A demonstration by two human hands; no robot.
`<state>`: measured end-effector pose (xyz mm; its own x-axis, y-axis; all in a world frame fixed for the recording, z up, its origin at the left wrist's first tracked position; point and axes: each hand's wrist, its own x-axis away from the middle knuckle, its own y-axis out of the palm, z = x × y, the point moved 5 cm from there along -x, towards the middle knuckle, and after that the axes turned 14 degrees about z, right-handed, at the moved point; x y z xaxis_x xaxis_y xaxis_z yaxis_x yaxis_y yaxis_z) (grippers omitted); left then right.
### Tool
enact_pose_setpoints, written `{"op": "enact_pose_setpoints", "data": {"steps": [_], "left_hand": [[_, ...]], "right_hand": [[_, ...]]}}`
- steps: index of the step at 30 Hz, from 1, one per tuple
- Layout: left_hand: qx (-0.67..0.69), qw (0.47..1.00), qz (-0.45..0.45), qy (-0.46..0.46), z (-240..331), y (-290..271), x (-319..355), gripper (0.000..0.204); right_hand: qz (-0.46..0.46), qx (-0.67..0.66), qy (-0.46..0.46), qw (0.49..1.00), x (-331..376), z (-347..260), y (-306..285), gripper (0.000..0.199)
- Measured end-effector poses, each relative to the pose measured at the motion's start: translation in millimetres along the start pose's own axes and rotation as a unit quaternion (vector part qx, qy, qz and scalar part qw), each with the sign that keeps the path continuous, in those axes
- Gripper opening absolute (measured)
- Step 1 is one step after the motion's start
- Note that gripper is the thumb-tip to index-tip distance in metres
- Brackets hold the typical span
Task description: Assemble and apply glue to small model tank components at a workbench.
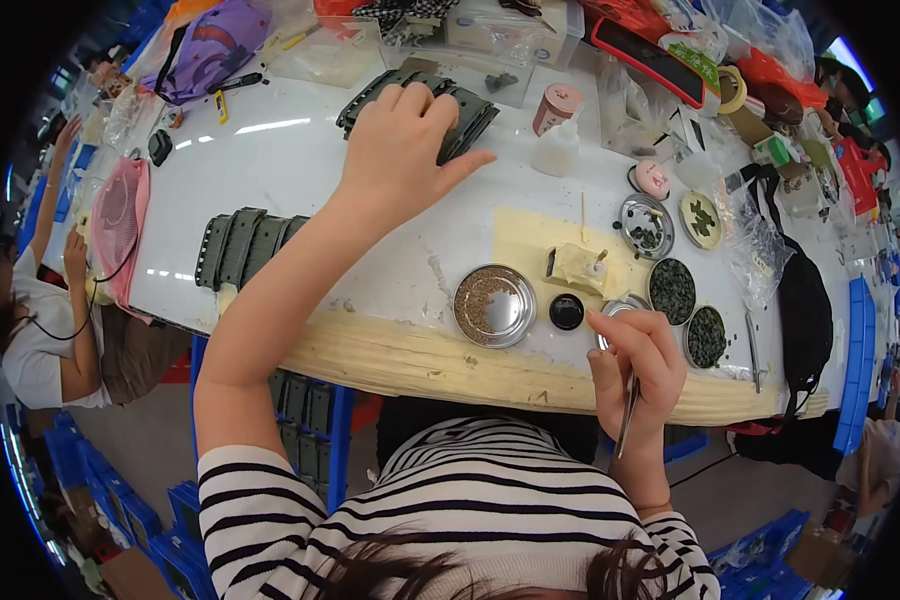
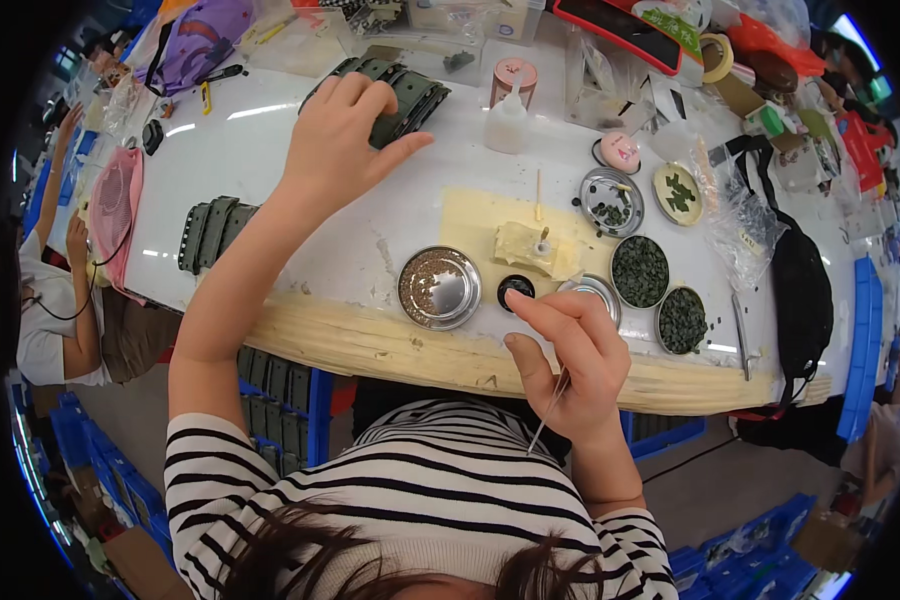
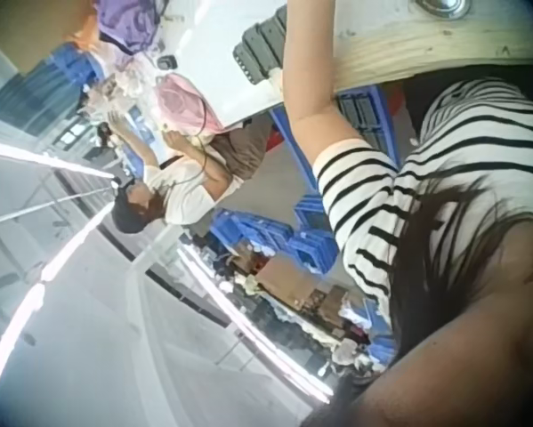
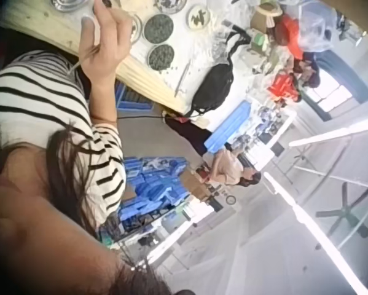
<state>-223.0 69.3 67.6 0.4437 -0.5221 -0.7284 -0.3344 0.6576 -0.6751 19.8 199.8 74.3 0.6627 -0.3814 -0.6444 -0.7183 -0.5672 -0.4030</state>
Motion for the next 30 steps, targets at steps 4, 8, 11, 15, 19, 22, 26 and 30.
{"op": "enact_pose_setpoints", "data": {"steps": [4, 8, 11, 15, 19, 22, 26, 30], "left_hand": [[-0.160, 0.985, 0.014, 0.068, 15, 29, 3, 0.042], [-0.192, 0.976, 0.046, 0.087, 13, 41, 10, 0.040], [-0.174, 0.979, 0.051, 0.097, 13, 44, 11, 0.040], [-0.123, 0.990, -0.002, 0.064, 11, 45, 6, 0.042], [-0.035, 0.998, 0.023, 0.050, 8, 36, 9, 0.044], [0.069, 0.995, 0.066, 0.038, 25, 6, 13, 0.053], [0.161, 0.984, 0.075, -0.012, 46, -35, 35, 0.078], [0.215, 0.968, 0.100, -0.076, 81, -63, 63, 0.097]], "right_hand": [[0.003, 0.009, 0.007, 1.000, 2, 5, -7, 0.035], [-0.009, 0.014, 0.028, 0.999, 4, 11, -8, 0.035], [-0.008, 0.006, 0.025, 1.000, 6, 10, -7, 0.035], [-0.004, -0.006, 0.021, 1.000, 5, 8, -6, 0.035], [-0.003, 0.002, 0.018, 1.000, 5, 10, -11, 0.035], [0.003, 0.013, 0.023, 1.000, 6, 12, -15, 0.034], [-0.019, -0.018, 0.046, 0.999, 4, 15, -8, 0.038], [-0.068, -0.132, 0.197, 0.969, 2, 8, 17, 0.055]]}}
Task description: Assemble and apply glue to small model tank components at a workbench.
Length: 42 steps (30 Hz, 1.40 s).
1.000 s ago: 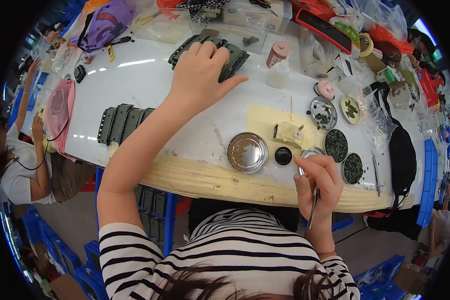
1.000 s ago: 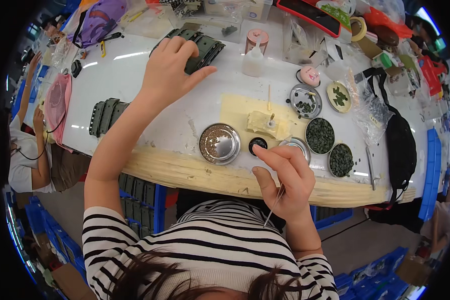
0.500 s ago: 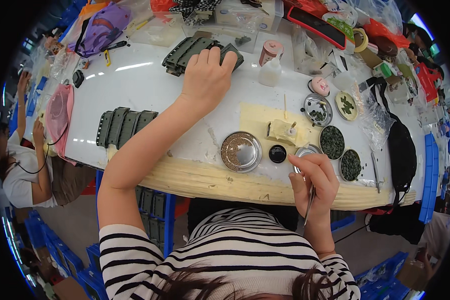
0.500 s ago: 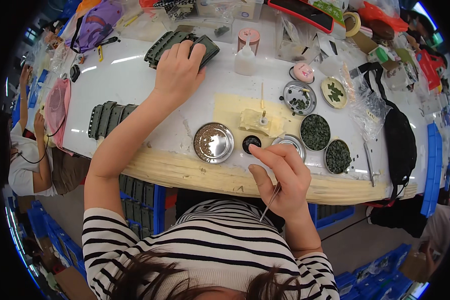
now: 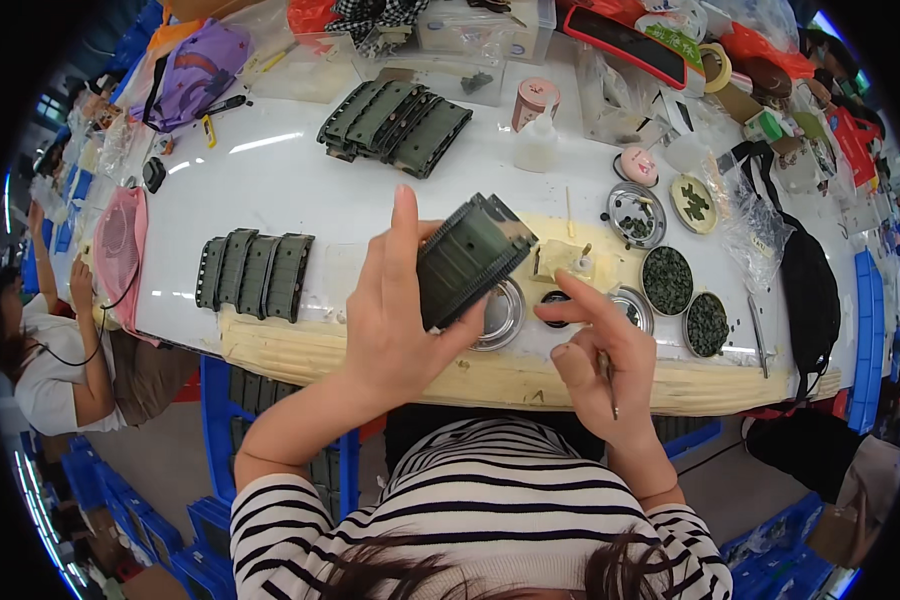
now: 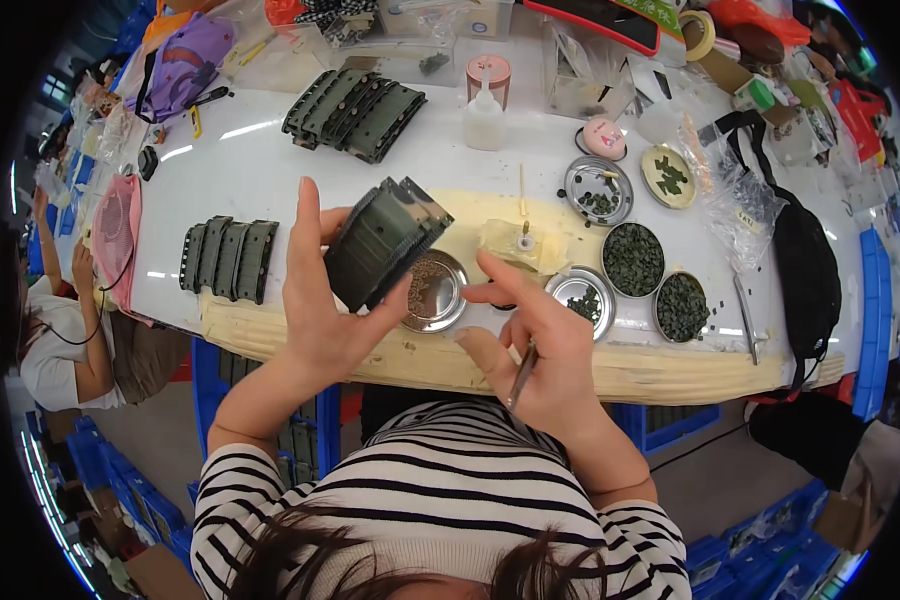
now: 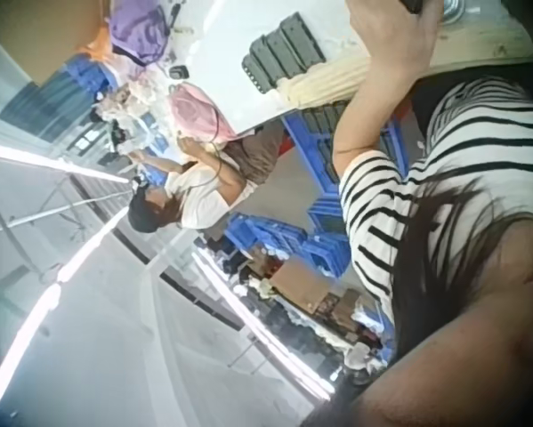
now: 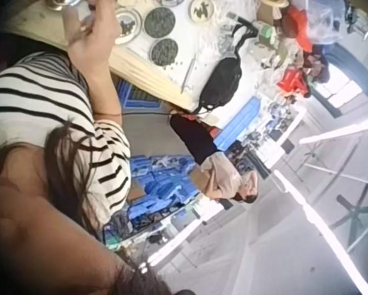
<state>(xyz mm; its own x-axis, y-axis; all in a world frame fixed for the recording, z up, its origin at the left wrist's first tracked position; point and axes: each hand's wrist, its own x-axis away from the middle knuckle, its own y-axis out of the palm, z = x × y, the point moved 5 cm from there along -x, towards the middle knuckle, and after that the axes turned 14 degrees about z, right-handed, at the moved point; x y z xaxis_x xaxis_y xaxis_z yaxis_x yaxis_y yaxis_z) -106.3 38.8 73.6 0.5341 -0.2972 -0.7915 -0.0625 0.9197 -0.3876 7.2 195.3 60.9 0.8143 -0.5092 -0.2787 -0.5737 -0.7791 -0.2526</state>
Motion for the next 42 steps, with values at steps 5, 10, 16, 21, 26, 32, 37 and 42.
{"op": "enact_pose_setpoints", "data": {"steps": [5, 10, 16, 21, 26, 32, 37, 42], "left_hand": [[0.099, 0.991, -0.002, -0.093, 26, 8, 22, 0.094], [0.314, 0.910, -0.117, -0.246, 16, 14, 34, 0.092], [0.370, 0.867, -0.178, -0.282, 6, 14, 35, 0.094], [0.378, 0.856, -0.156, -0.316, 4, 22, 41, 0.089], [0.385, 0.849, -0.128, -0.337, 4, 25, 46, 0.083], [0.395, 0.838, -0.144, -0.348, 1, 26, 46, 0.078], [0.362, 0.858, -0.153, -0.331, 1, 18, 40, 0.070], [0.315, 0.890, -0.178, -0.278, 4, 15, 34, 0.066]], "right_hand": [[-0.052, -0.128, 0.106, 0.985, -8, 5, 20, 0.075], [-0.066, -0.217, 0.081, 0.971, -11, 9, 13, 0.072], [-0.112, -0.163, 0.039, 0.979, -11, 20, 6, 0.075], [-0.100, -0.149, 0.063, 0.982, -10, 24, 4, 0.077], [-0.070, -0.242, 0.136, 0.958, -10, 16, 8, 0.075], [-0.068, -0.219, 0.105, 0.968, -6, 31, 5, 0.064], [-0.069, -0.148, 0.075, 0.984, -7, 35, 1, 0.060], [-0.075, -0.137, 0.050, 0.986, -8, 34, 3, 0.059]]}}
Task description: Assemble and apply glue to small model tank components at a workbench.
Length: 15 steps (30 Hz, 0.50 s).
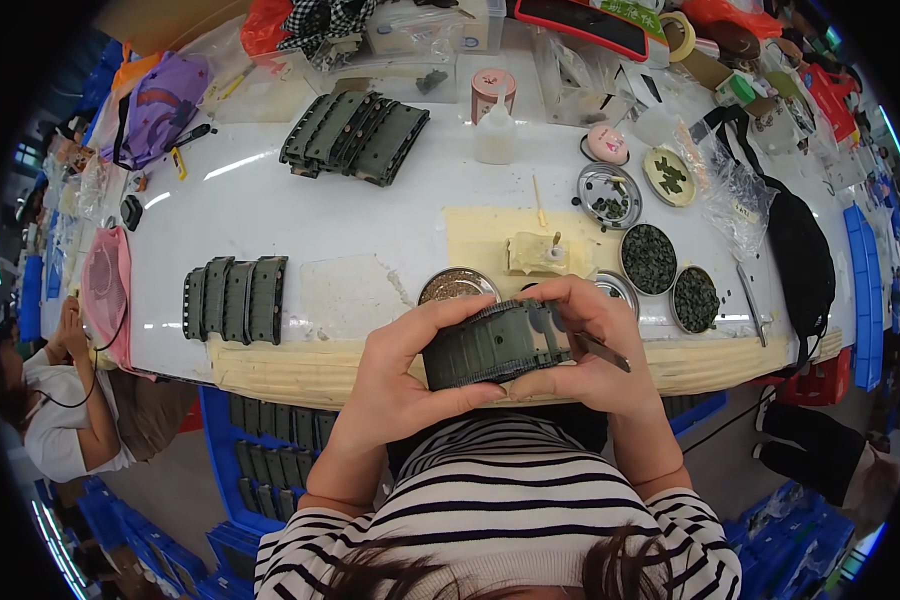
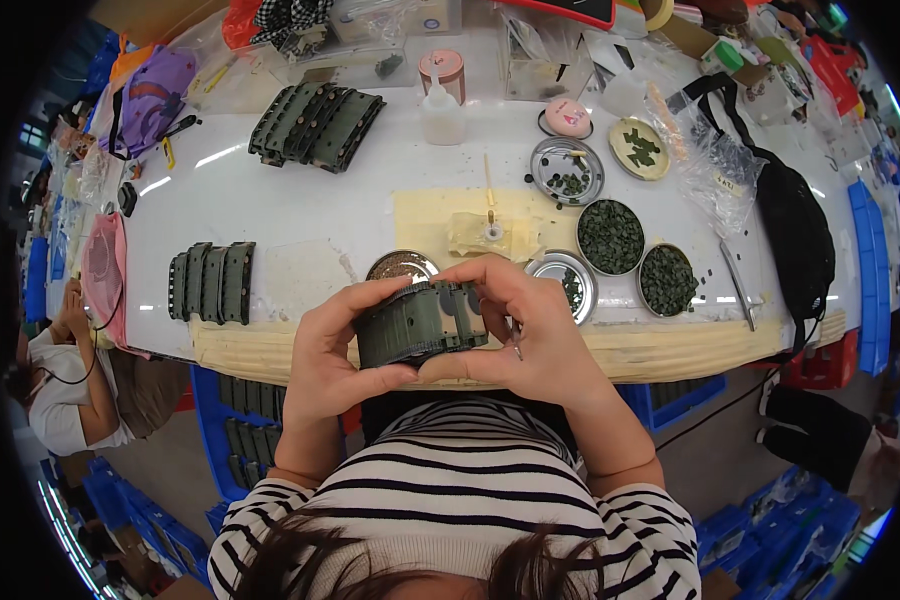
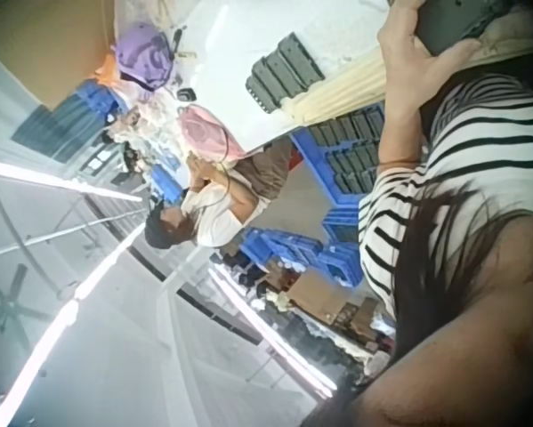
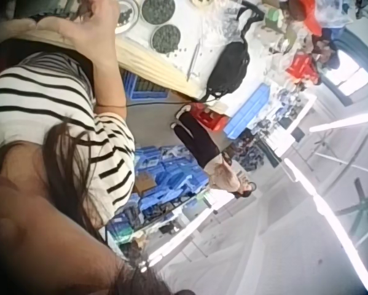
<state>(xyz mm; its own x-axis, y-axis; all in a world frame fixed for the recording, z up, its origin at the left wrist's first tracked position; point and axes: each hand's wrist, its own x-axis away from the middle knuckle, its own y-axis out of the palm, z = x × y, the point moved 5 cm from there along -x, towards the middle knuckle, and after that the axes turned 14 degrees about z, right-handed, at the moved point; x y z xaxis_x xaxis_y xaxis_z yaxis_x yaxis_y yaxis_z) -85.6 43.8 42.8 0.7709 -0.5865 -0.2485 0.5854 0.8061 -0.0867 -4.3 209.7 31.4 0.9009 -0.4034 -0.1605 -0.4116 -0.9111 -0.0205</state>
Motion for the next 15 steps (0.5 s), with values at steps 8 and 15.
{"op": "enact_pose_setpoints", "data": {"steps": [8, 15], "left_hand": [[0.010, 1.000, 0.004, -0.012, -4, 4, 1, 0.060], [-0.038, 0.999, -0.028, 0.015, 0, 4, 0, 0.059]], "right_hand": [[-0.011, 0.034, -0.012, 0.999, 2, -4, 1, 0.061], [-0.023, 0.137, -0.155, 0.978, -4, -27, 6, 0.062]]}}
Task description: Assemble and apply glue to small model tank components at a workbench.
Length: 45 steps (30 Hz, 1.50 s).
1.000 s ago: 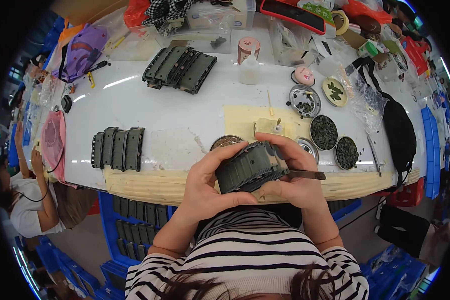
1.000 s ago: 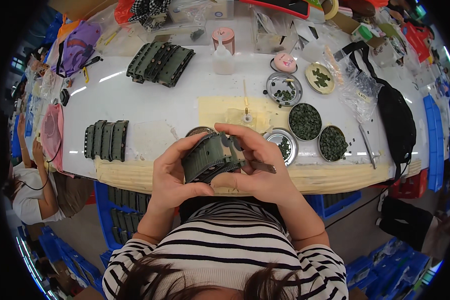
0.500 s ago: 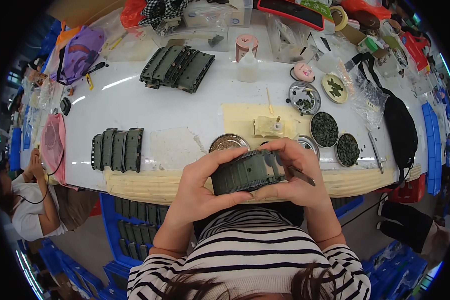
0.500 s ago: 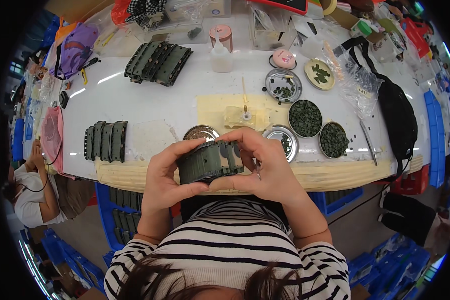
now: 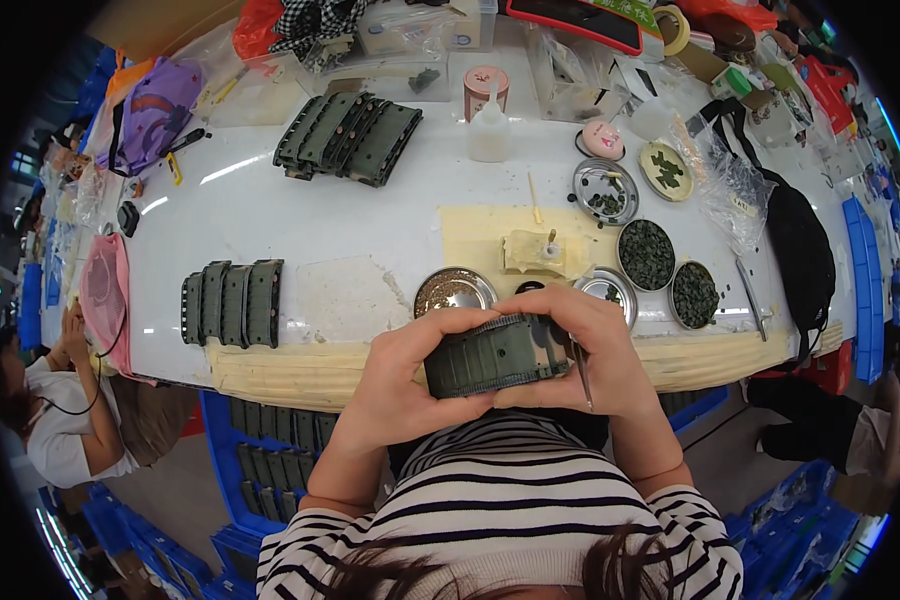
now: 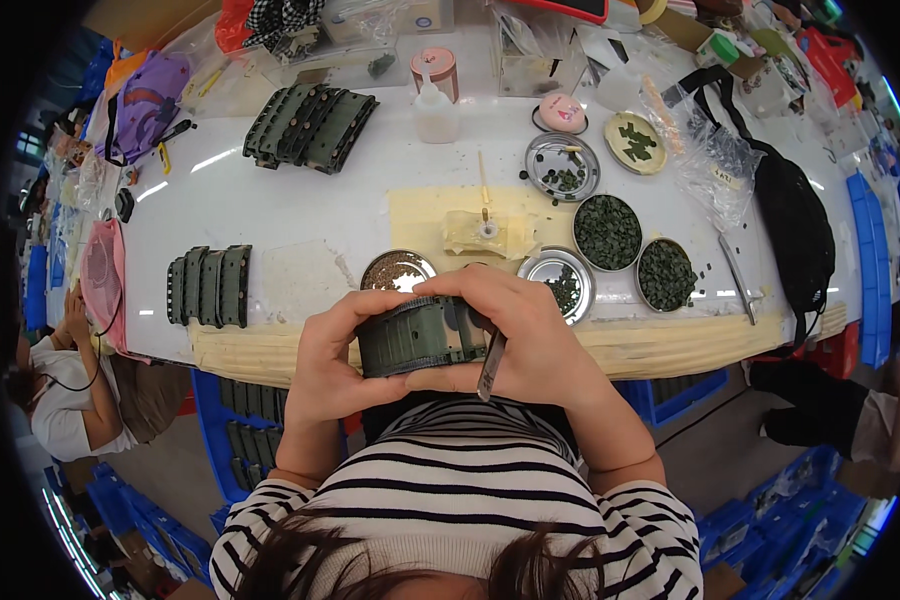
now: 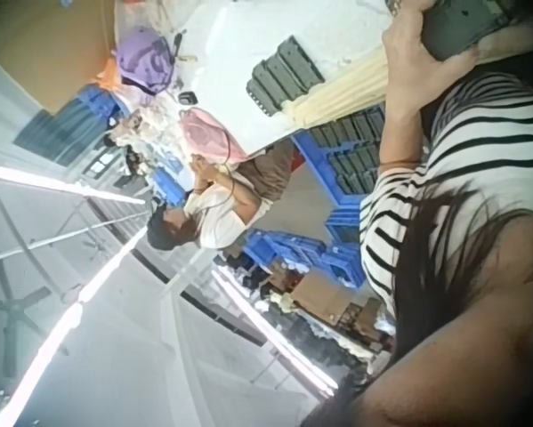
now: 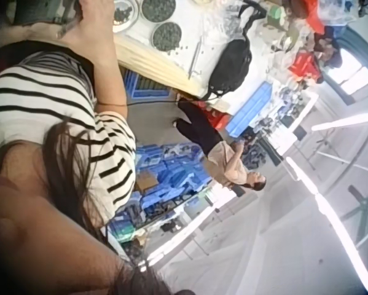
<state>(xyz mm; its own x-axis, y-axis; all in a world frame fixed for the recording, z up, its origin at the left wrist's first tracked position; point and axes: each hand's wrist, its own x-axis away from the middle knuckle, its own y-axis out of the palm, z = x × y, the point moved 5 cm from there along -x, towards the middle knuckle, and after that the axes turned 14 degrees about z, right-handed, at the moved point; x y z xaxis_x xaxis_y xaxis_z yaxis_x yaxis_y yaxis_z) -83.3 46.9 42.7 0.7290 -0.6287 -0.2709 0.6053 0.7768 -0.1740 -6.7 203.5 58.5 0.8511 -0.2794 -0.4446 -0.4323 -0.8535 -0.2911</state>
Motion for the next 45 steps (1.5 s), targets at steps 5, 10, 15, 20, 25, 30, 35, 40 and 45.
{"op": "enact_pose_setpoints", "data": {"steps": [5, 10, 15, 20, 25, 30, 35, 40, 45], "left_hand": [[0.020, 0.999, 0.009, 0.034, 0, 2, 0, 0.075], [0.279, 0.955, 0.090, -0.038, -5, 3, 4, 0.122], [0.523, 0.831, 0.103, -0.160, -25, 43, 28, 0.121], [0.589, 0.784, 0.100, -0.169, -29, 45, 24, 0.094], [0.534, 0.827, 0.081, -0.158, -30, 49, 23, 0.079], [0.572, 0.802, 0.093, -0.142, -36, 57, 23, 0.077], [0.574, 0.809, 0.083, -0.090, -40, 41, 15, 0.072], [0.552, 0.819, 0.106, -0.112, -46, 10, 9, 0.071], [0.543, 0.803, 0.153, -0.189, -50, 9, 19, 0.070]], "right_hand": [[0.022, 0.003, 0.015, 1.000, 0, -9, -5, 0.060], [0.089, -0.051, 0.017, 0.995, 2, -15, -15, 0.063], [0.137, -0.071, 0.022, 0.988, 10, -19, -3, 0.061], [0.163, 0.029, -0.078, 0.983, 12, -23, 6, 0.062], [0.143, 0.010, -0.011, 0.990, 21, -12, 6, 0.069], [0.133, 0.007, -0.003, 0.991, 21, -9, 7, 0.074], [0.127, -0.026, -0.019, 0.991, 12, -15, -5, 0.072], [0.259, 0.008, 0.025, 0.966, 19, 2, -62, 0.085], [0.174, 0.019, 0.130, 0.976, 30, 15, -82, 0.082]]}}
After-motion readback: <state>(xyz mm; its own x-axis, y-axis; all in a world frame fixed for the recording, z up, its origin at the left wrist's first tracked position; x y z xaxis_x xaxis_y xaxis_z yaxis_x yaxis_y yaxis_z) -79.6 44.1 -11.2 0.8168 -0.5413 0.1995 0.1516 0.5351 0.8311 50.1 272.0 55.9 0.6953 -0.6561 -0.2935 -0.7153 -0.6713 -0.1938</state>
